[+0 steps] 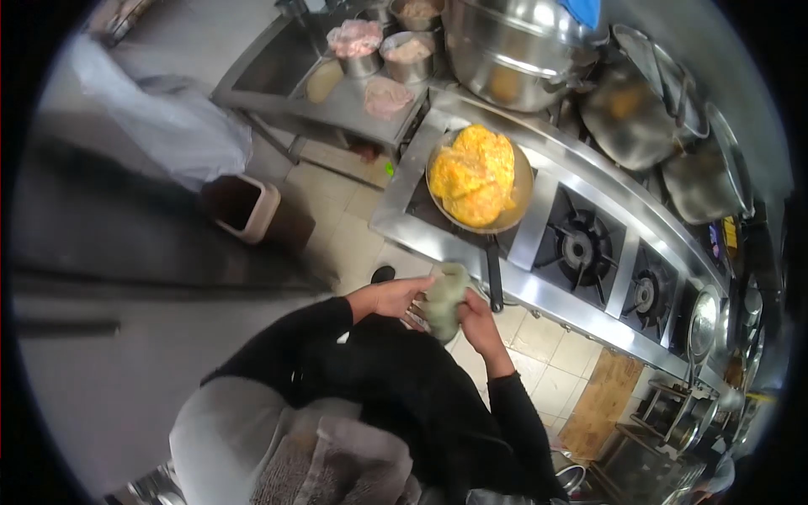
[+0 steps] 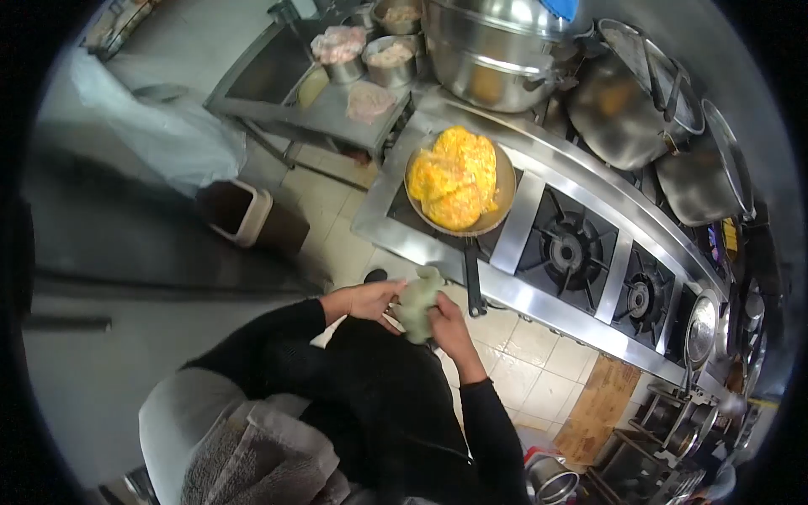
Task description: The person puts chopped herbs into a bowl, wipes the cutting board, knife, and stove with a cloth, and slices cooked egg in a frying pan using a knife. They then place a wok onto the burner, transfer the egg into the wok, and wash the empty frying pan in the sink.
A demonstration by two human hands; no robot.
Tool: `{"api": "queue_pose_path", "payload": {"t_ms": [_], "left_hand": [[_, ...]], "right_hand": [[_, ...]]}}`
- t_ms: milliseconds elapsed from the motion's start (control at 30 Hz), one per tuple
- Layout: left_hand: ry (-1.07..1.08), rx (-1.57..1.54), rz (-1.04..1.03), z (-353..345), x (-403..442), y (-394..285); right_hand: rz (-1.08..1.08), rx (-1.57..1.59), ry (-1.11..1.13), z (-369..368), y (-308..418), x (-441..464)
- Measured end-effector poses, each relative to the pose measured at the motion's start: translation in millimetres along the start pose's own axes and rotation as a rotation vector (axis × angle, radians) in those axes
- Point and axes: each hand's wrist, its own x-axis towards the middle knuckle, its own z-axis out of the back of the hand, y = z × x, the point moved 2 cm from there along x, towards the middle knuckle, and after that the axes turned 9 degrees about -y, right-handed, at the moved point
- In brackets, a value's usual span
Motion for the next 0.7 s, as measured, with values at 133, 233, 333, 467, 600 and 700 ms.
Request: {"api": "queue_pose_path", "payload": {"t_ms": [133,233,333,467,600,700], "left_hand": [[-0.04,0.115,-0.302,83,20,-73],[-0.096,0.042,-0.337,102,-1,-135],[-0.121,-0.125,-0.279,134,19,-134],[-0.395,0.389,-0.212,121,-36,-146],[-0.744,0.421,-0.594,251,-21,-148],[-0.919,0.553,-0.685,348,-17,-130]], "right_hand": [[0.112,-0.384,0.001,-50,43,73],[0.266,-0.442,-0.224,-86,82,107],[0.44,-0.487,-0.318,-124,88,132],[0.295,-0.558,-0.318,-142,49,150],[0.193,-0.516,-0.457,-161,48,148],[0.393,-0.924,-0.199,-174,-2,164]]}}
